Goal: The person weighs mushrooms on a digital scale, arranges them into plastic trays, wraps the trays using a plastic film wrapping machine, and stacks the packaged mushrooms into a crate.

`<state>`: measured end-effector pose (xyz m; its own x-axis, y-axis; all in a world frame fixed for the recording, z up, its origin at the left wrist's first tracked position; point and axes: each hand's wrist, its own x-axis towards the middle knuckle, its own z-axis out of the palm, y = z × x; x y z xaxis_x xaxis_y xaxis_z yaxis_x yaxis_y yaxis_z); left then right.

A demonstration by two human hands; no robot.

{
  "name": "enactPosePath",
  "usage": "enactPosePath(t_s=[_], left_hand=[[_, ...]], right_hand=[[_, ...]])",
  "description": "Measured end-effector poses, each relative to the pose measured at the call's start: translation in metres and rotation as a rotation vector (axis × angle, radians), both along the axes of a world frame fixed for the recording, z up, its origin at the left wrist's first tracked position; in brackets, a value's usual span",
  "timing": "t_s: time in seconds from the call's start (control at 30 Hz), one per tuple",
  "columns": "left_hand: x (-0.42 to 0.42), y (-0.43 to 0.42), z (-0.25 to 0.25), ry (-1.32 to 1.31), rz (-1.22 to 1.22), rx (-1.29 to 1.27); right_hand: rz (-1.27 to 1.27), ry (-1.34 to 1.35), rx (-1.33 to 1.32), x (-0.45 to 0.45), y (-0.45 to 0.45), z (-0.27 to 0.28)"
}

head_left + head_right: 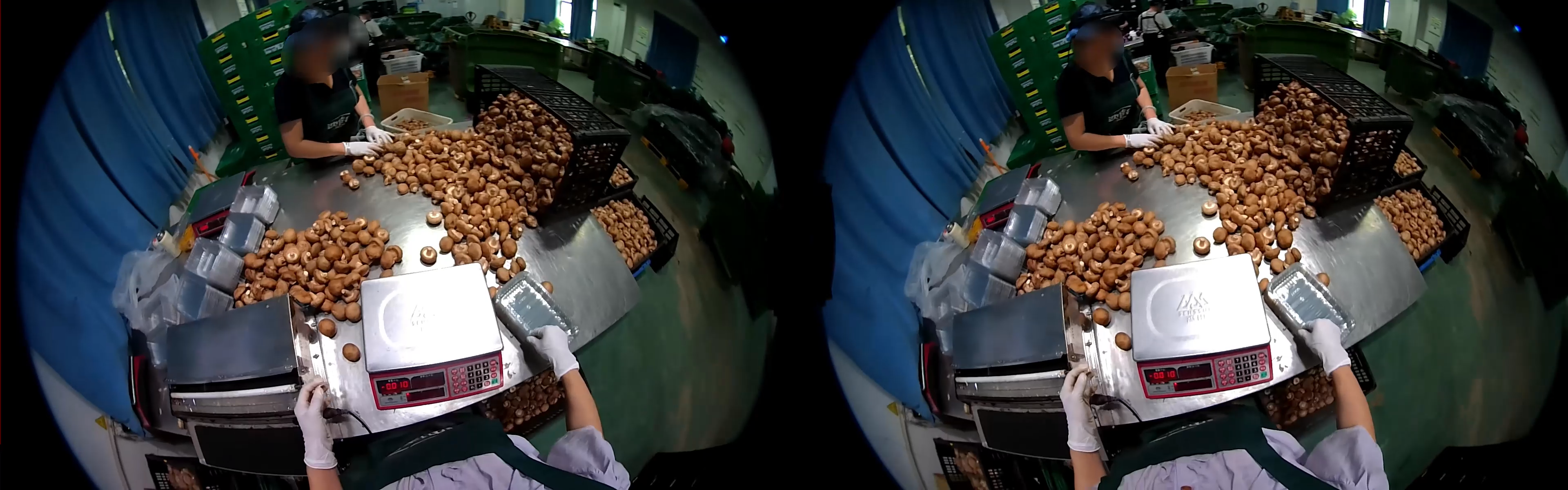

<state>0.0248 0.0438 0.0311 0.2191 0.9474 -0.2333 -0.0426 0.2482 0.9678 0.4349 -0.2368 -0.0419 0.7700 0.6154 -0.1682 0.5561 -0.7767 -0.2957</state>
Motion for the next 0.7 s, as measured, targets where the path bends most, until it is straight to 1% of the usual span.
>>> enactPosePath(t_s=[0.07,0.1,0.13,0.17,0.2,0.27,0.3,0.33,0.37,0.4,0.43,0.47,0.53,0.57,0.6,0.63,0.67,0.7], left_hand=[[0.003,0.002,0.031,0.034,0.041,0.036],[0.003,0.009,0.045,0.034,0.13,0.096],[0.001,0.019,0.069,-0.005,0.151,0.159],[-0.012,0.037,0.09,0.067,0.112,0.335],[-0.025,0.054,0.114,0.089,0.155,0.491],[-0.045,0.077,0.163,-0.077,0.445,0.693],[-0.06,0.083,0.178,-0.236,0.521,0.763],[-0.066,0.084,0.192,-0.398,0.591,0.831],[-0.061,0.079,0.195,-0.36,0.679,0.953],[-0.054,0.073,0.189,-0.353,0.685,0.953],[-0.045,0.067,0.177,-0.268,0.614,0.983],[-0.032,0.061,0.163,-0.18,0.544,1.009],[0.017,0.038,0.129,-0.097,0.285,0.624],[0.039,0.028,0.107,-0.091,0.192,0.328],[0.054,0.022,0.073,-0.059,0.153,0.171],[0.061,0.015,0.028,-0.196,0.113,0.001],[0.073,0.0,0.012,-0.341,0.179,-0.284],[0.07,0.003,-0.048,-0.324,0.269,-0.404]], right_hand=[[0.031,0.03,0.003,0.002,0.002,-0.001],[0.01,0.071,0.044,0.006,-0.001,-0.003],[-0.011,0.109,0.08,0.01,-0.004,-0.004],[-0.022,0.129,0.064,0.013,-0.005,-0.006],[-0.008,0.125,0.056,0.016,-0.003,-0.001],[0.075,0.083,-0.021,0.011,0.004,0.014],[0.11,0.024,-0.063,0.008,0.007,0.018],[0.116,0.03,-0.057,0.009,0.009,0.016],[0.064,0.073,-0.011,0.012,0.005,0.013],[0.012,0.114,0.031,0.014,0.003,0.01],[0.011,0.041,0.112,0.011,0.002,0.011],[0.021,0.044,0.106,0.012,0.003,0.013],[-0.032,-0.151,0.285,0.013,0.004,0.017],[-0.05,-0.283,0.349,0.012,0.006,0.026],[-0.127,-0.218,0.464,0.012,0.009,0.038],[-0.153,-0.178,0.523,0.014,0.012,0.049],[-0.18,-0.14,0.584,0.016,0.018,0.061],[-0.164,-0.132,0.576,0.014,0.028,0.076]])
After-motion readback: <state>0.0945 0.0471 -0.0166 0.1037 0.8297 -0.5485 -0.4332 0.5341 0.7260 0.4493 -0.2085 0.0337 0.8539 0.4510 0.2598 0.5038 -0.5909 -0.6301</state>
